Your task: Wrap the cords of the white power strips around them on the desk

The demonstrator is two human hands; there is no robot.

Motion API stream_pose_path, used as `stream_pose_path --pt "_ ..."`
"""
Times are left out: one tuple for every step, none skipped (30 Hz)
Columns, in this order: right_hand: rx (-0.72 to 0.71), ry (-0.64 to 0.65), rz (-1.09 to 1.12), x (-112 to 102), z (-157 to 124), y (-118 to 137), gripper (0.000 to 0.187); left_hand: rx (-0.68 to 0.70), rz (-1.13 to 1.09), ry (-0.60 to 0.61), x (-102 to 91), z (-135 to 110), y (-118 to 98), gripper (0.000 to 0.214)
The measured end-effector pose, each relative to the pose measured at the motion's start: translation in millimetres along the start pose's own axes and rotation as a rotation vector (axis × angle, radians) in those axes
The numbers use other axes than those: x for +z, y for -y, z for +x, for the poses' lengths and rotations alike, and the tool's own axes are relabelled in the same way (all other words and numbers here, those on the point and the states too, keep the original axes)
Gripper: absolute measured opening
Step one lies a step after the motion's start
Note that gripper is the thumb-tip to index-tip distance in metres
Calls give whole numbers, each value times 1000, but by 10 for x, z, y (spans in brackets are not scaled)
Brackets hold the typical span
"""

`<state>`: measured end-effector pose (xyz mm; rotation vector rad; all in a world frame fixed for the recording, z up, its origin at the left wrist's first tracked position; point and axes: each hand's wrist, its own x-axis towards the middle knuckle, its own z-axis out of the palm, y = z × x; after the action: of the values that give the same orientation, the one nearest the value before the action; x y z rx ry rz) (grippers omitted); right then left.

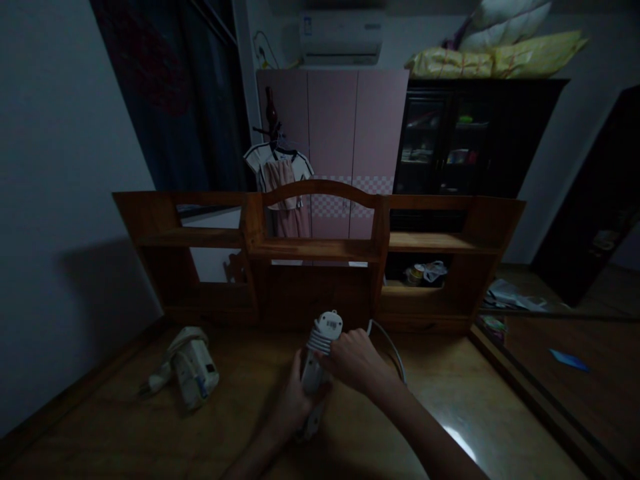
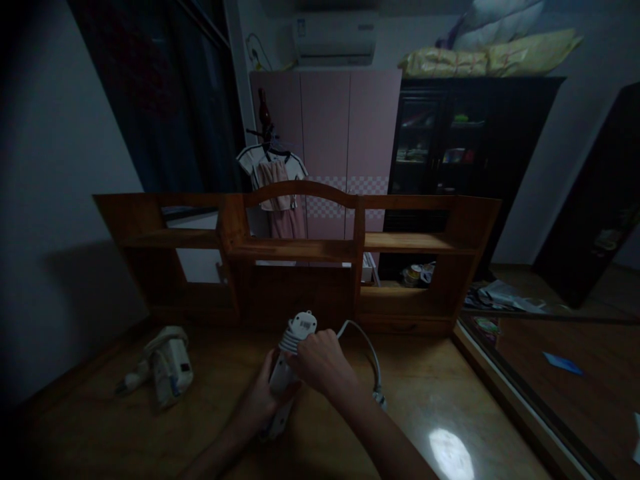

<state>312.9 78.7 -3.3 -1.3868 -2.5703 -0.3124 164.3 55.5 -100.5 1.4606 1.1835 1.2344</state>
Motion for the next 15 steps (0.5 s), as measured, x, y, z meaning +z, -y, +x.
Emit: stream_pose_path --pt "15 -3 3 -5 0 0 46 9 -26 9 5 8 4 72" --pt "30 -3 7 -10 -1 4 46 24 -53 10 13 13 5 73" --pt "41 -3 12 -15 -3 10 45 43 -80 6 21 14 -1 76" --pt "49 -3 16 -20 -5 19 45 59 -100 1 31 12 -13 79" --pt "53 0 18 -27 -7 29 44 67 -112 -2 41 7 -31 83" --pt "55 5 19 -36 -9 39 44 73 -117 -10 50 0 -52 87" --pt "57 10 17 -45 -10 48 44 86 -118 -17 58 -6 -72 88" --pt "59 18 15 -55 -11 56 44 105 -116 -23 65 -11 -90 88" --pt "60 31 14 -65 -10 62 45 126 -114 -35 71 -16 -105 86" --pt "62 46 13 -72 -9 66 45 146 -114 -48 75 -19 -115 85" --pt "62 59 13 -77 -8 69 45 157 -115 -58 78 -23 -124 85" --pt "63 66 15 -78 -8 70 46 152 -115 -62 79 -27 -133 85" --pt "62 66 18 -75 -8 70 46 133 -114 -57 79 -31 -142 86" --pt "61 58 21 -68 -9 68 46 109 -112 -50 79 -37 -152 86" --pt "57 44 22 -59 -10 66 46 88 -111 -47 78 -42 -163 86"
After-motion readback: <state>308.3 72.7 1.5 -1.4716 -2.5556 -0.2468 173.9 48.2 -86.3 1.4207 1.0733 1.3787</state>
